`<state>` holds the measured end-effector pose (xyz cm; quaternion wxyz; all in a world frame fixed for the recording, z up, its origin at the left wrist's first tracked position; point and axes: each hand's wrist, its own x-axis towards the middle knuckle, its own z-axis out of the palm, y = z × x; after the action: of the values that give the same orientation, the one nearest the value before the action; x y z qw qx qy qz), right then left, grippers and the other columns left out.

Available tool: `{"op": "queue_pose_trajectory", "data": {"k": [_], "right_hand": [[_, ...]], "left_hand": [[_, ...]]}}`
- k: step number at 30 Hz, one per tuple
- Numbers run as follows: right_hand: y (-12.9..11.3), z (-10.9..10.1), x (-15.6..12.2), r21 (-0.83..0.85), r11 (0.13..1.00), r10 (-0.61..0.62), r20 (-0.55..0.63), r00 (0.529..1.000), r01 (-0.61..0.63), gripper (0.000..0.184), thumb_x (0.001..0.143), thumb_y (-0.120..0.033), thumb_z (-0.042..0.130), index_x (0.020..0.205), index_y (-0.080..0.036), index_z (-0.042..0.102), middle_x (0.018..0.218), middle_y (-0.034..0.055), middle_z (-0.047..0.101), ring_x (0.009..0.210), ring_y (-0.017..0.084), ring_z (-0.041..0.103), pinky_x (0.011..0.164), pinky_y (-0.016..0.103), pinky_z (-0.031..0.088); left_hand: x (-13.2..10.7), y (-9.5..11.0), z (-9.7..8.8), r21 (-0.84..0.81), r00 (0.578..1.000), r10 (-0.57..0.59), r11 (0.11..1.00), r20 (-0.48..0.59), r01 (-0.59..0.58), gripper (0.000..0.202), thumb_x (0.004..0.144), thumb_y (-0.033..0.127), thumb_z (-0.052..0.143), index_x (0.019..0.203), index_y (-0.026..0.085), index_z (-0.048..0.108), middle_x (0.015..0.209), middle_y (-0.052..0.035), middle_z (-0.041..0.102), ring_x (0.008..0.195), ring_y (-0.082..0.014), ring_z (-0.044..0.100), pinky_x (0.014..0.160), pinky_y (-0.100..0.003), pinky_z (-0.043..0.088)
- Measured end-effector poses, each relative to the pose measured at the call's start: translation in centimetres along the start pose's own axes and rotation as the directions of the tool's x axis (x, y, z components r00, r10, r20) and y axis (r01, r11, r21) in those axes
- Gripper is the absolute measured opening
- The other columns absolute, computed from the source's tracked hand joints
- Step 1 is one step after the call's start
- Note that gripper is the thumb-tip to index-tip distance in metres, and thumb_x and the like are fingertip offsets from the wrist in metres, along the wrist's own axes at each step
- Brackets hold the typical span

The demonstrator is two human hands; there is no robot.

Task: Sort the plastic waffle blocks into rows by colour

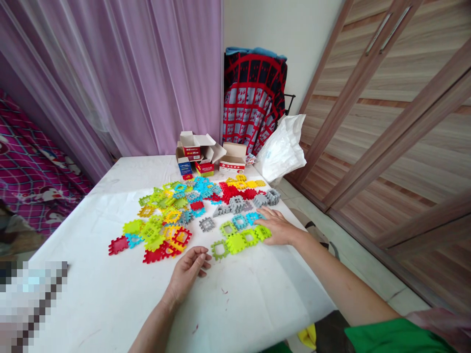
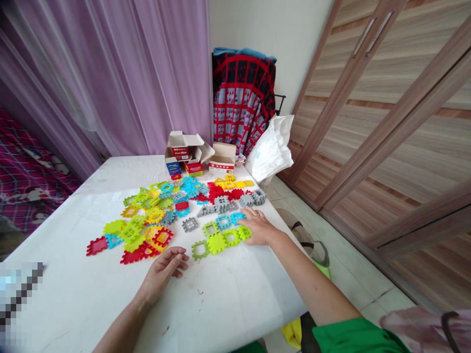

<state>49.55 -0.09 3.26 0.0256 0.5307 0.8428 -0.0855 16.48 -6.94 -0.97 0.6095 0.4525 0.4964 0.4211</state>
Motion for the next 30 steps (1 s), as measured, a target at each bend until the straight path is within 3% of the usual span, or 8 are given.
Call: {"op": "queue_pose_trajectory", "data": {"k": [10,18,21,23,24,26,30], "right_hand": [[-0.2,-0.2,0.2,0.006,1.0,-0.009,0.03,1.0,0.009,0.056,0.059,-0.023,0.067,0.115,-0.026,0.064,0.152,0.011,0.031,0.143,0.035,0.016,0.11,0.054,0.015],[-0.3,-0.1,-0.1,0.012,1.0,-0.009,0.014,1.0,0.009,0.067,0.057,-0.022,0.066,0.123,-0.027,0.059,0.152,0.0114,0.033,0.142,0.035,0.018,0.11,0.056,0.016],[-0.9,0.0,-0.1,0.019,1.0,-0.006,-0.06,0.998,0.007,0.065,0.06,-0.021,0.064,0.125,-0.024,0.059,0.15,0.0127,0.036,0.141,0.035,0.021,0.11,0.055,0.021],[-1.9,0.3,0.2,0.045,0.999,-0.022,-0.193,0.981,0.031,0.054,0.066,-0.022,0.06,0.12,-0.025,0.062,0.147,0.0108,0.042,0.139,0.033,0.027,0.108,0.054,0.026],[-2.5,0.6,0.5,0.069,0.996,-0.031,-0.287,0.957,0.053,0.045,0.07,-0.023,0.058,0.115,-0.025,0.064,0.144,0.0094,0.046,0.138,0.031,0.031,0.107,0.053,0.029],[-4.3,1.3,1.2,0.136,0.984,-0.033,-0.498,0.867,0.115,0.03,0.078,-0.023,0.053,0.103,-0.026,0.068,0.133,0.0077,0.056,0.129,0.028,0.044,0.104,0.05,0.036],[-8.6,3.3,2.3,0.261,0.941,0.079,-0.792,0.605,0.218,0.023,0.087,-0.021,0.047,0.093,-0.024,0.068,0.103,0.0076,0.071,0.102,0.023,0.064,0.094,0.043,0.049]], "left_hand": [[-0.1,0.2,0.1,0.005,1.0,-0.012,1.0,0.002,0.012,0.049,0.064,0.06,0.069,0.09,0.02,0.059,0.08,-0.003,0.067,0.065,-0.014,0.061,0.055,-0.025,0.048],[0.1,-0.1,0.1,-0.018,1.0,-0.013,1.0,0.009,0.014,0.051,0.062,0.062,0.07,0.089,0.02,0.059,0.078,-0.0026,0.066,0.063,-0.013,0.06,0.053,-0.024,0.047],[0.0,-0.2,0.2,-0.046,1.0,-0.01,0.999,0.01,0.01,0.052,0.062,0.063,0.071,0.089,0.019,0.058,0.078,-0.0023,0.066,0.061,-0.0121,0.06,0.052,-0.023,0.047],[0.1,-0.2,0.3,-0.059,1.0,-0.008,0.998,0.007,0.008,0.051,0.062,0.062,0.071,0.089,0.019,0.058,0.078,-0.0024,0.066,0.061,-0.0118,0.06,0.051,-0.022,0.046],[0.1,-0.2,0.3,-0.065,1.0,-0.008,0.998,0.007,0.009,0.051,0.063,0.061,0.071,0.089,0.019,0.058,0.078,-0.0025,0.066,0.06,-0.0117,0.06,0.05,-0.022,0.046],[0.1,-0.1,0.4,-0.078,1.0,-0.01,0.997,0.006,0.011,0.049,0.063,0.06,0.071,0.088,0.019,0.057,0.077,-0.0025,0.067,0.06,-0.0114,0.06,0.05,-0.021,0.045],[0.0,-0.1,0.6,-0.129,1.0,-0.013,0.992,-0.007,0.012,0.05,0.06,0.059,0.073,0.086,0.019,0.057,0.076,-0.0023,0.067,0.058,-0.0109,0.06,0.049,-0.021,0.045]]}}
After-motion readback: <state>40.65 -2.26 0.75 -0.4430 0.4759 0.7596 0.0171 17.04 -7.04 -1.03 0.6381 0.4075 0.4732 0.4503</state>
